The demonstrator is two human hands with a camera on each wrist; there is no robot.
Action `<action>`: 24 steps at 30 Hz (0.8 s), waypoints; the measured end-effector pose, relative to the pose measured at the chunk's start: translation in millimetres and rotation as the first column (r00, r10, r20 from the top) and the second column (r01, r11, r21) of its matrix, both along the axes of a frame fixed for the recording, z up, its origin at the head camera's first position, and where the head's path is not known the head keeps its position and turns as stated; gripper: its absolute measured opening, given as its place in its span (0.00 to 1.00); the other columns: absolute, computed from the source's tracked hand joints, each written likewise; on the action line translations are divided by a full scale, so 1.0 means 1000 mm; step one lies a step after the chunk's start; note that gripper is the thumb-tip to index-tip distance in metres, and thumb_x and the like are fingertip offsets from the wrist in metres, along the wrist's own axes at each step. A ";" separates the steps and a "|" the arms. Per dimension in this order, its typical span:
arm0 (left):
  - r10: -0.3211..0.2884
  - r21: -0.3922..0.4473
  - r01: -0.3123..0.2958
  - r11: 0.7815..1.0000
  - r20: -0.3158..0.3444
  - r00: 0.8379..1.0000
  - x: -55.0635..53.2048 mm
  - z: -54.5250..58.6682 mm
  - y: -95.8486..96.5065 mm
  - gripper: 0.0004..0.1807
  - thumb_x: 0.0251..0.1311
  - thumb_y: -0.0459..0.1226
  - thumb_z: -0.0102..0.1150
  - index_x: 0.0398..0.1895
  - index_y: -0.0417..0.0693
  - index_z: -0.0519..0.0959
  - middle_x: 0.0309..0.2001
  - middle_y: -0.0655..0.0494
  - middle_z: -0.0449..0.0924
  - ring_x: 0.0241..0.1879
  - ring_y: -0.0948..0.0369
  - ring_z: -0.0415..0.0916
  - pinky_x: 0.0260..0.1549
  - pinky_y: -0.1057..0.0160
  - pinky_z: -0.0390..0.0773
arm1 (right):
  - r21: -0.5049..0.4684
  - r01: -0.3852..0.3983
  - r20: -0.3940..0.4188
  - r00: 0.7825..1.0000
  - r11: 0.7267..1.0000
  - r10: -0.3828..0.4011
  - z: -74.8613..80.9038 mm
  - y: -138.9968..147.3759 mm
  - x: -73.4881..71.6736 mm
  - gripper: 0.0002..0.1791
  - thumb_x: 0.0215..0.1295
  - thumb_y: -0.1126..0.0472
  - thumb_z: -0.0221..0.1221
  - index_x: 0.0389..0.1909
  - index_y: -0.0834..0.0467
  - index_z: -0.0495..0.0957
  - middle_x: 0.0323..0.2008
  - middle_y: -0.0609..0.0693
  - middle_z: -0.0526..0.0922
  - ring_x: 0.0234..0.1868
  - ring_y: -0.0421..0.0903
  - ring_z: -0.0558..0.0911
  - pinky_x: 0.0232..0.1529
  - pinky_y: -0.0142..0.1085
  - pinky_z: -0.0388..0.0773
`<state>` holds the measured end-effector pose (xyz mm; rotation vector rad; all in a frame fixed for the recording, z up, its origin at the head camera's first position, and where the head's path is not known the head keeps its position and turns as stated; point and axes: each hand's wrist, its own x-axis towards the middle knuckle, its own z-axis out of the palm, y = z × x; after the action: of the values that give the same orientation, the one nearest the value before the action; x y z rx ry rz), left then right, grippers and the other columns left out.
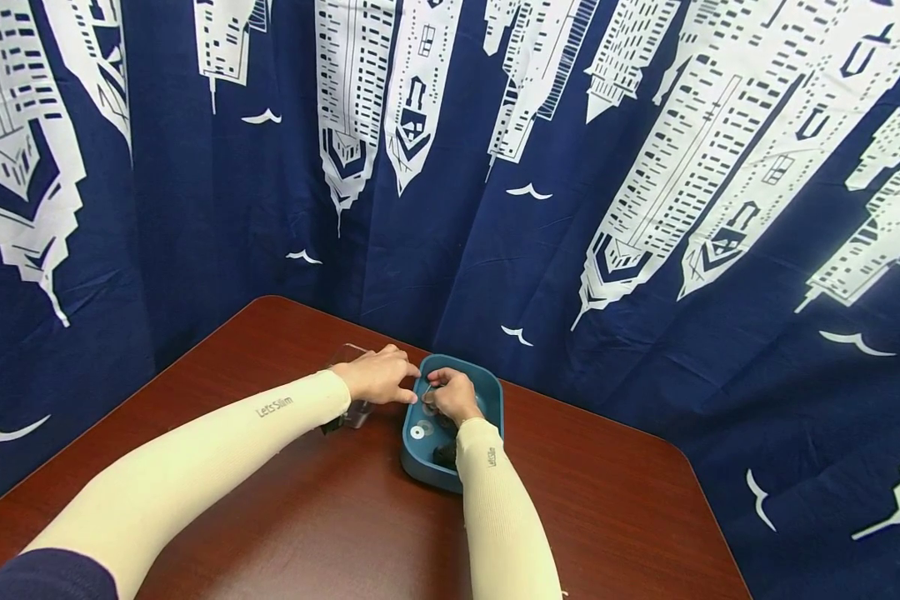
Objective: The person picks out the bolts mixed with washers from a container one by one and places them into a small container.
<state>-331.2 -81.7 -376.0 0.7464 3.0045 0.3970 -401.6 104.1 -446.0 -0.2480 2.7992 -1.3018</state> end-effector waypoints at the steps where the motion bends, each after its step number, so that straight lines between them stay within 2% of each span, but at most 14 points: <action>1: -0.001 0.000 0.001 1.000 -0.001 1.000 0.000 0.000 0.000 0.29 0.66 0.52 0.62 0.67 0.49 0.77 0.60 0.48 0.78 0.60 0.51 0.68 0.59 0.46 0.74 | -0.002 0.002 0.005 1.000 1.000 -0.002 0.000 0.000 0.000 0.20 0.51 0.71 0.72 0.46 0.59 0.84 0.42 0.54 0.85 0.26 0.42 0.78 0.24 0.32 0.75; 13: 0.001 -0.003 -0.001 1.000 -0.001 1.000 -0.003 -0.004 -0.002 0.31 0.67 0.53 0.61 0.68 0.49 0.75 0.61 0.48 0.77 0.61 0.51 0.68 0.60 0.48 0.74 | -0.035 -0.011 0.033 0.999 0.999 0.012 0.001 0.001 0.002 0.20 0.52 0.72 0.71 0.48 0.59 0.83 0.44 0.56 0.84 0.25 0.42 0.78 0.25 0.32 0.76; 24: -0.003 0.002 0.003 1.000 -0.015 1.000 0.000 -0.004 -0.001 0.30 0.67 0.52 0.61 0.67 0.48 0.75 0.61 0.48 0.77 0.62 0.51 0.69 0.61 0.48 0.74 | -0.004 -0.045 0.034 0.998 0.999 0.045 0.004 0.003 0.004 0.20 0.53 0.72 0.69 0.49 0.60 0.83 0.39 0.52 0.82 0.24 0.42 0.78 0.23 0.33 0.76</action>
<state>-331.7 -82.6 -379.5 0.7579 3.0163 0.3963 -397.8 107.2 -442.1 -0.2845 2.7470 -1.2884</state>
